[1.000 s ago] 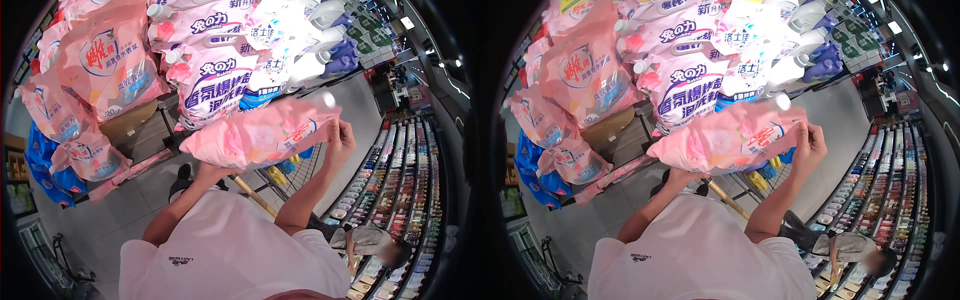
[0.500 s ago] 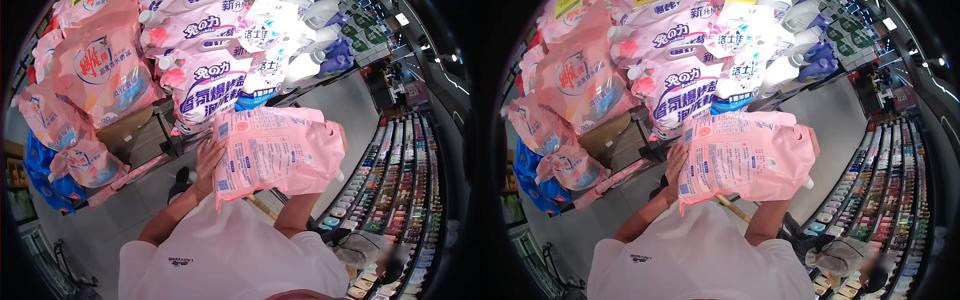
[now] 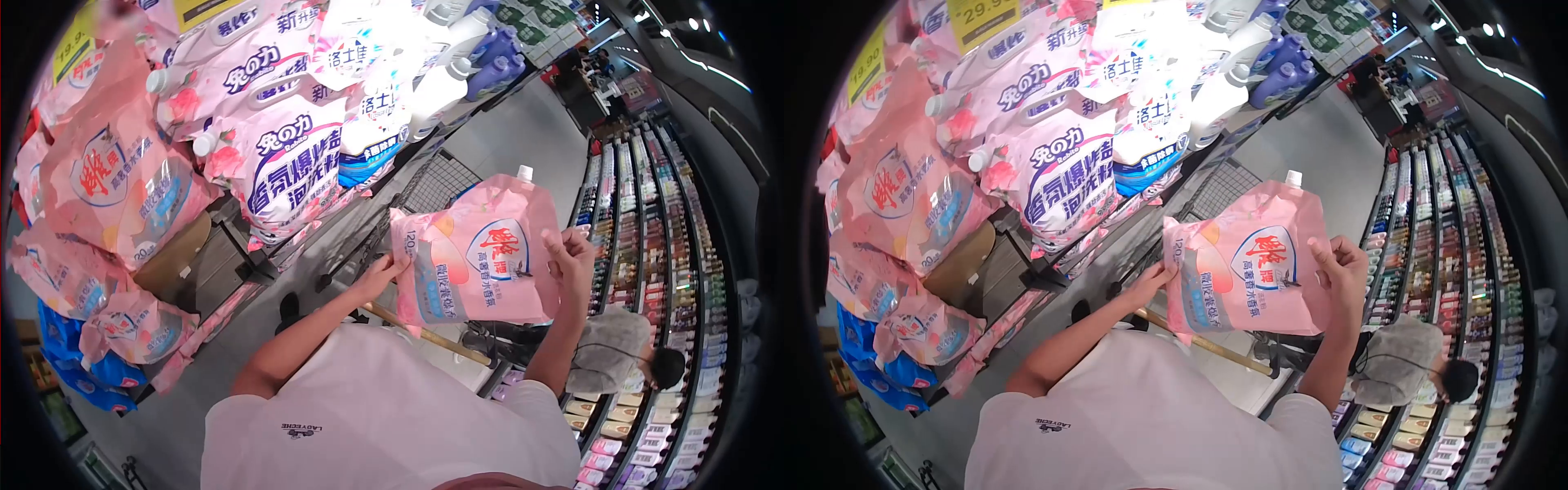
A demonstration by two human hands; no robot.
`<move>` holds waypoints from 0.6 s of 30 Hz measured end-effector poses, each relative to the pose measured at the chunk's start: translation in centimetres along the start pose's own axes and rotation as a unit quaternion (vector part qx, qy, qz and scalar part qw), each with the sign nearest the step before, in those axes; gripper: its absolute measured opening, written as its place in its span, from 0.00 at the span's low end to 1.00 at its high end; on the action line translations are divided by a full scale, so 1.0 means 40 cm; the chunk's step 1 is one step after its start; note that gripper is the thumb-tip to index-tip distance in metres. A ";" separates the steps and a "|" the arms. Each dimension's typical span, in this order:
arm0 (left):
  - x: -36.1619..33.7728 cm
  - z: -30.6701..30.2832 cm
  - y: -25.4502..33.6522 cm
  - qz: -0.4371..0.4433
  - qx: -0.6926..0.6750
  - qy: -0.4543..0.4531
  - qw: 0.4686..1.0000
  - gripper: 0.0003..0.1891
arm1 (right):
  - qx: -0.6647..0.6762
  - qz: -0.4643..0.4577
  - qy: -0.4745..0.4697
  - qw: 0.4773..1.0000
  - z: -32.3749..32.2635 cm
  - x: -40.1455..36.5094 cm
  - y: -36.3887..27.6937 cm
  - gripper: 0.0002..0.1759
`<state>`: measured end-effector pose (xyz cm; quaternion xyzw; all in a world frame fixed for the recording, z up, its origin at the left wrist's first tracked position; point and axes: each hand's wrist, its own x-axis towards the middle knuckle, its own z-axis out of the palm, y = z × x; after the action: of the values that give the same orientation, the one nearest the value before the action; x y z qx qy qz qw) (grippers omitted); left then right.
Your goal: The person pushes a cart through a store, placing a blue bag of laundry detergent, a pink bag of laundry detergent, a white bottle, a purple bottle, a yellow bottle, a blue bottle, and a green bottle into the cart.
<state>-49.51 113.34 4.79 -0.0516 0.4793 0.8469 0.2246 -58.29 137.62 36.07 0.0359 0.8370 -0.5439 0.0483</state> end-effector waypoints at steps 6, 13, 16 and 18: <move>-0.036 0.041 -0.041 0.022 0.607 -0.142 0.782 0.20 | -0.035 0.056 0.037 0.997 -0.051 0.043 0.063 0.18; -0.089 0.004 -0.083 0.207 0.748 -0.247 0.580 0.13 | -0.068 -0.002 0.169 0.983 -0.159 0.155 0.227 0.14; -0.108 -0.010 -0.108 0.188 0.751 -0.272 0.571 0.12 | -0.050 -0.010 0.187 0.981 -0.190 0.232 0.275 0.14; -0.136 -0.013 -0.111 0.160 0.749 -0.280 0.578 0.13 | -0.035 0.000 0.186 0.982 -0.182 0.290 0.297 0.14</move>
<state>-42.80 113.03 2.66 0.4522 0.8571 0.1811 0.1676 -68.78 149.20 26.83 0.1348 0.8501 -0.4978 -0.1067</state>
